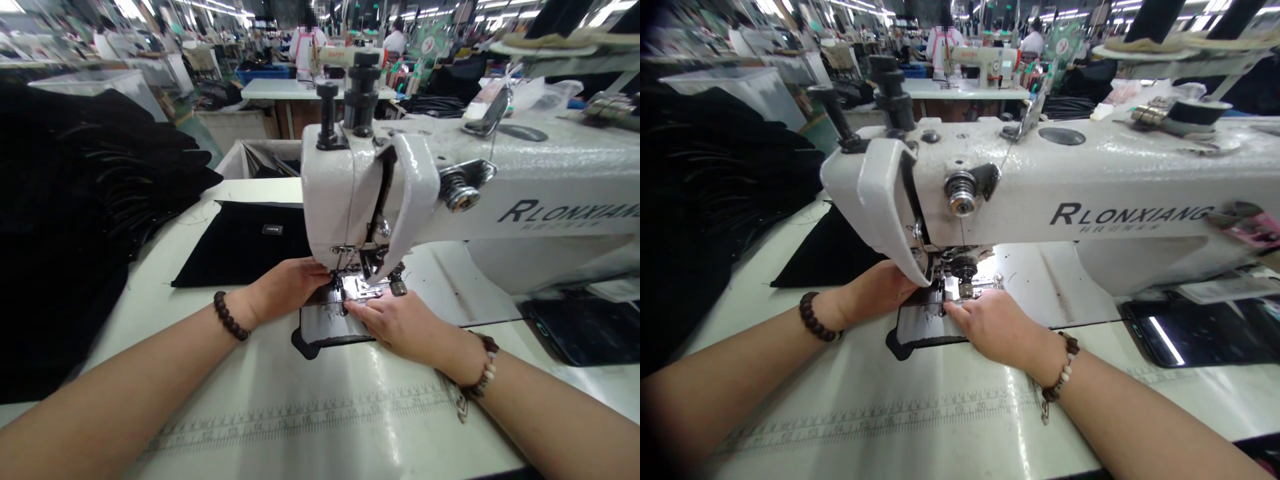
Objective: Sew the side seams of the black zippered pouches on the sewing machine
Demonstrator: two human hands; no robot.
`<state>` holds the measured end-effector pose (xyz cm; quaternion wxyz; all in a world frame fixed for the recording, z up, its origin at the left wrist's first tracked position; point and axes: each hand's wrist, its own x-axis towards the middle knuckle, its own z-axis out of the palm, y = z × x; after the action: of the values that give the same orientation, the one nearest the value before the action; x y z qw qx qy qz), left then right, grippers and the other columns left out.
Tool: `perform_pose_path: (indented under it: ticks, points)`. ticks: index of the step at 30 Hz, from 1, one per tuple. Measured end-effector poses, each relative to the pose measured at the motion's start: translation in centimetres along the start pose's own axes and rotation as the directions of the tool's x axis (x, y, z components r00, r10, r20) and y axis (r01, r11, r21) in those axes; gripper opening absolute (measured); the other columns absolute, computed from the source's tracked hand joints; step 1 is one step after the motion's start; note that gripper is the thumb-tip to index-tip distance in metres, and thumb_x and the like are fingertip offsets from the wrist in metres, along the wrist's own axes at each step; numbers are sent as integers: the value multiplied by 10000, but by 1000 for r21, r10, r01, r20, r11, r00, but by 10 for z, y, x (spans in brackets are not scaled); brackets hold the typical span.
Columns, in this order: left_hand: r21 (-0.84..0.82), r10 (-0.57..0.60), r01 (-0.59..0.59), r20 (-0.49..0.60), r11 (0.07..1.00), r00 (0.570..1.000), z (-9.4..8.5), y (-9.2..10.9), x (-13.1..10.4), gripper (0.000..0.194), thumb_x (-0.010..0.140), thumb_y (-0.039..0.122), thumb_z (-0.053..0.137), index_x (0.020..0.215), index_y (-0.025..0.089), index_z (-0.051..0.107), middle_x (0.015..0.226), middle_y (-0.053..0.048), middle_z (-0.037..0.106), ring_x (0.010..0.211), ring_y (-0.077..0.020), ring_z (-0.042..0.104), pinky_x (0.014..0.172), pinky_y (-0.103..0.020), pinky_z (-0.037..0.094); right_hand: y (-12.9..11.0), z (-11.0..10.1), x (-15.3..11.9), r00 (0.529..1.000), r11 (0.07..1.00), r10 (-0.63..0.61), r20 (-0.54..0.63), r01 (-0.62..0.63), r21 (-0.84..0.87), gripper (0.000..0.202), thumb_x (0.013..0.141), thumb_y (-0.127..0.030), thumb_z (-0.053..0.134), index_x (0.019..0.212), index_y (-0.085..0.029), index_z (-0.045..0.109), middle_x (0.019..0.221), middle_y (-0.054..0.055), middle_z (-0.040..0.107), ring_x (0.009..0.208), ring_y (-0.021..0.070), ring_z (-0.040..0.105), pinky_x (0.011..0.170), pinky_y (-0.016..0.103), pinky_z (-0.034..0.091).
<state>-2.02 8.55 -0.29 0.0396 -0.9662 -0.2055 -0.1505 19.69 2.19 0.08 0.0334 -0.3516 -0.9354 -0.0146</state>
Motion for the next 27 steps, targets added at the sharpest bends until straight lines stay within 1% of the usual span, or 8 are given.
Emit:
perform_pose_path:
  ticks: [8,12,16,18,20,23,25,27]
  points:
    - [-2,-29,29,78,1000,997,-4,0,0,214,880,121,424,927,138,632,987,-47,664,977,-160,585,884,-271,456,1,-1,1,1000,999,2,1,-2,32,258,822,-139,422,1040,-178,554,616,-29,591,476,101,411,463,285,141]
    - [-7,-67,69,161,998,985,-15,0,3,210,886,178,447,943,154,648,1012,-45,655,1008,-174,563,905,-286,430,1,-1,1,1000,1000,-7,-13,7,22,247,819,-160,439,1030,-180,567,604,-29,593,467,99,408,466,280,147]
    - [-42,-45,57,246,997,968,-28,-4,5,212,876,162,457,928,184,662,919,-9,676,874,-139,611,831,-236,458,1,-1,-1,1000,1000,6,-15,-6,19,258,834,-163,425,1043,-191,575,626,-25,611,483,102,413,482,282,162]
    - [-65,-30,51,295,997,955,-32,-4,3,224,872,149,459,971,199,653,952,-6,664,837,-120,618,791,-207,466,1,-2,-2,1000,1000,12,-10,-12,18,266,839,-163,418,1053,-192,575,622,-24,611,487,104,414,486,280,169]
    - [-67,-24,49,331,997,943,-33,-3,-1,228,865,167,479,1036,190,629,1029,-34,632,893,-137,602,819,-222,457,1,-2,-2,1000,1000,11,-10,-11,16,270,841,-163,411,1050,-186,581,607,-21,604,482,103,409,486,279,172]
    - [-42,-57,75,325,996,944,-31,3,-8,268,853,213,512,1109,184,585,1136,-73,562,1034,-190,530,905,-286,414,2,-2,-3,1000,1000,8,-29,-7,21,279,832,-156,406,1038,-177,592,614,-10,608,478,100,408,486,277,177]
    - [-24,-83,95,308,995,948,-29,9,-11,294,856,235,510,1144,205,558,1149,-72,536,1043,-195,514,910,-299,406,2,-1,-3,999,1000,0,-38,1,25,287,828,-157,408,1046,-174,594,625,-4,617,486,100,420,489,276,183]
    - [9,-97,99,303,995,948,-27,17,-12,304,865,261,498,1161,208,545,1123,-76,531,1003,-190,523,883,-296,415,3,0,-4,999,1000,-8,-48,9,24,294,833,-165,406,1059,-173,593,629,-4,623,493,101,434,492,277,187]
